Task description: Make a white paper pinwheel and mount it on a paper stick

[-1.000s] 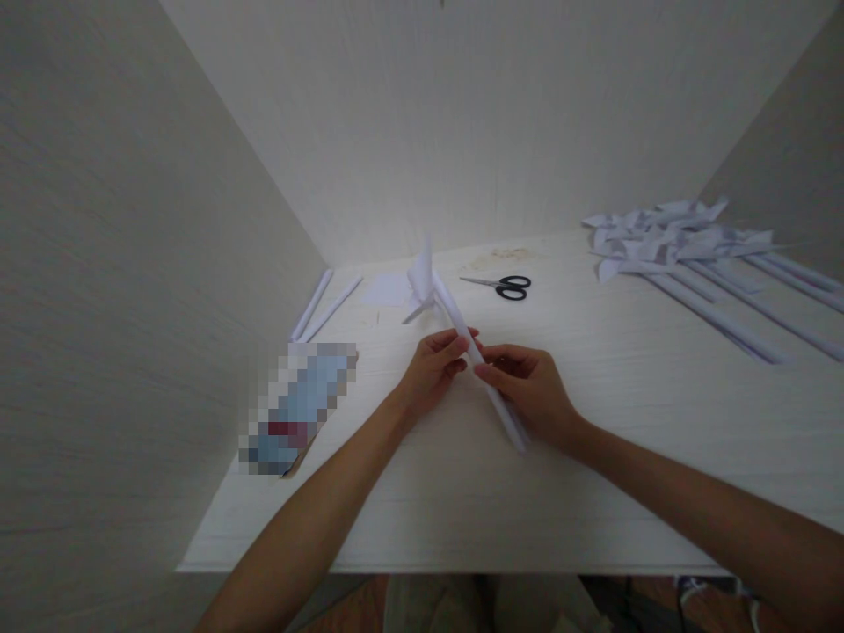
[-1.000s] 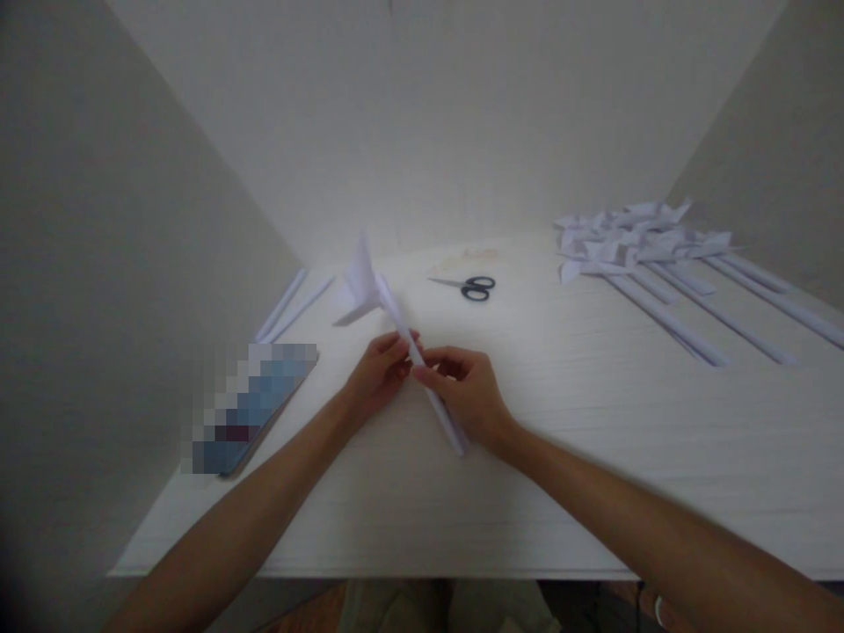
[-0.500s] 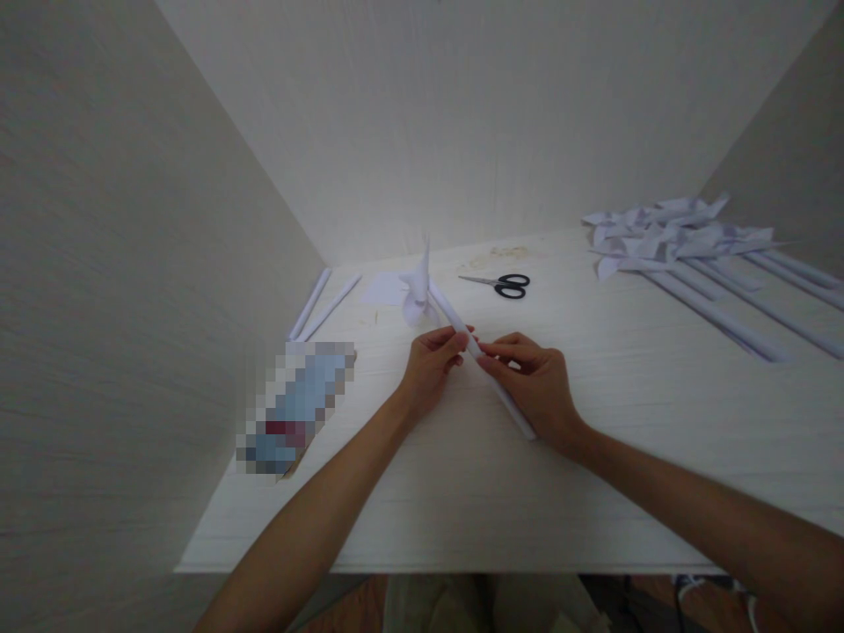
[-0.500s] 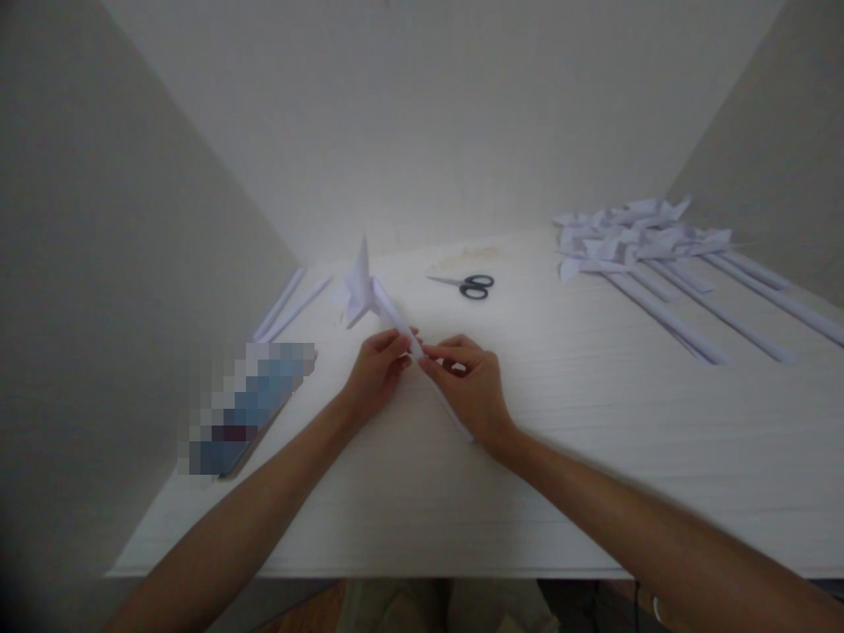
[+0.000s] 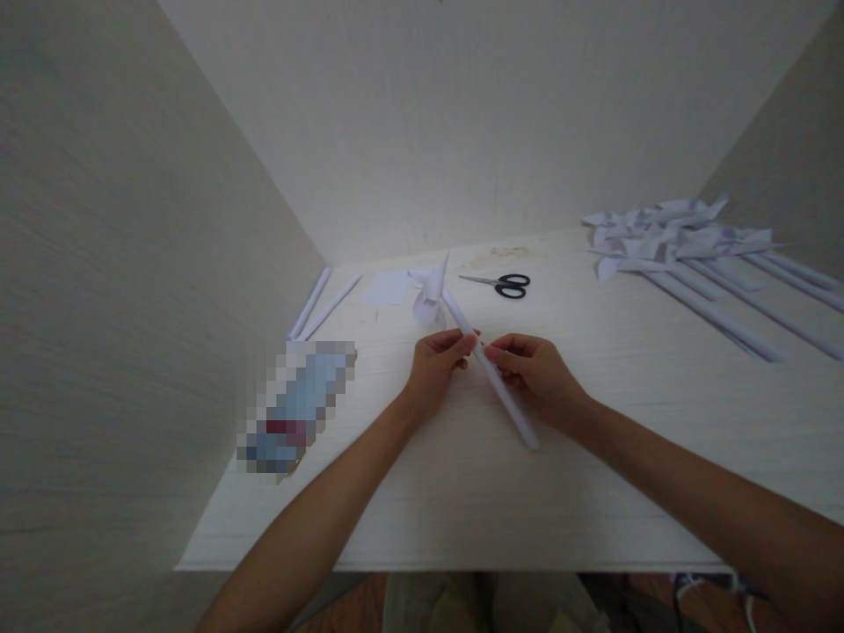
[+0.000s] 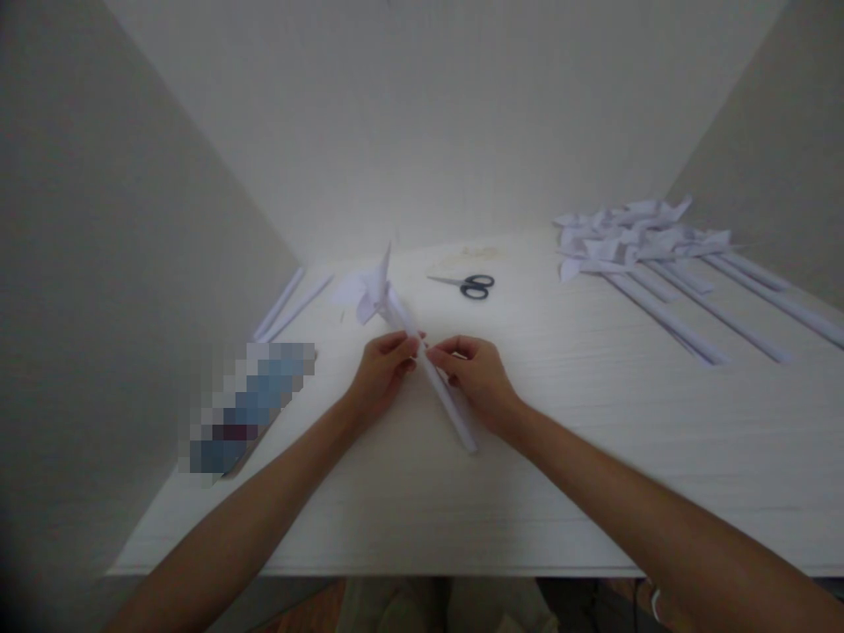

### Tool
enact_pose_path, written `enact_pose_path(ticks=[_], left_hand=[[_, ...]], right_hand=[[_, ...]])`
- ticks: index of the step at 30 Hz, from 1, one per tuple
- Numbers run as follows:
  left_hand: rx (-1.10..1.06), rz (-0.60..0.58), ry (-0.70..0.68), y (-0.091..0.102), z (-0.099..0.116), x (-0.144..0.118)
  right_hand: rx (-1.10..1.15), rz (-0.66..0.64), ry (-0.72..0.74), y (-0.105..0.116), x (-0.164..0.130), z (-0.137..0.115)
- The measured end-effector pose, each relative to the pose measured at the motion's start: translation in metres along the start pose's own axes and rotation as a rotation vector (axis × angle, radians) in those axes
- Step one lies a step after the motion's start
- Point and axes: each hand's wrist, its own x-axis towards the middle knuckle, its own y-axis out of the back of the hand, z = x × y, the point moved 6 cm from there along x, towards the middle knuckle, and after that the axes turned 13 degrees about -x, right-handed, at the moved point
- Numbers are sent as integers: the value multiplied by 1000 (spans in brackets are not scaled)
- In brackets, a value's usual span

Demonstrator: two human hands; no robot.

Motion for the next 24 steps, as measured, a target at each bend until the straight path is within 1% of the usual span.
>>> enact_pose_path(ticks=[4,7,10,13,16,20,22,24], left_hand=[[11,-5,-5,1,-1,1],[33,5,-8,2,0,0],[68,5,-11,2,1,0],[108,4,-34,2,1,0],[132,6,-52,2,2,1],[120,13,-45,2,3,1],[101,18,-36,2,3,1],[87,18,-32,2,3,1]], right_hand=[[17,-160,-10,-5,3,1],[-12,-211,-5,-6,3,1],[-74,-193,57,-6,3,-4],[-170,-120,164,-3,0,-14],[-234,-74,218,-1,-2,-20],[-248,-18,169,5,3,-13],[-269,-39,129,5,5,-9],[-305,-79,122,4,6,-8]])
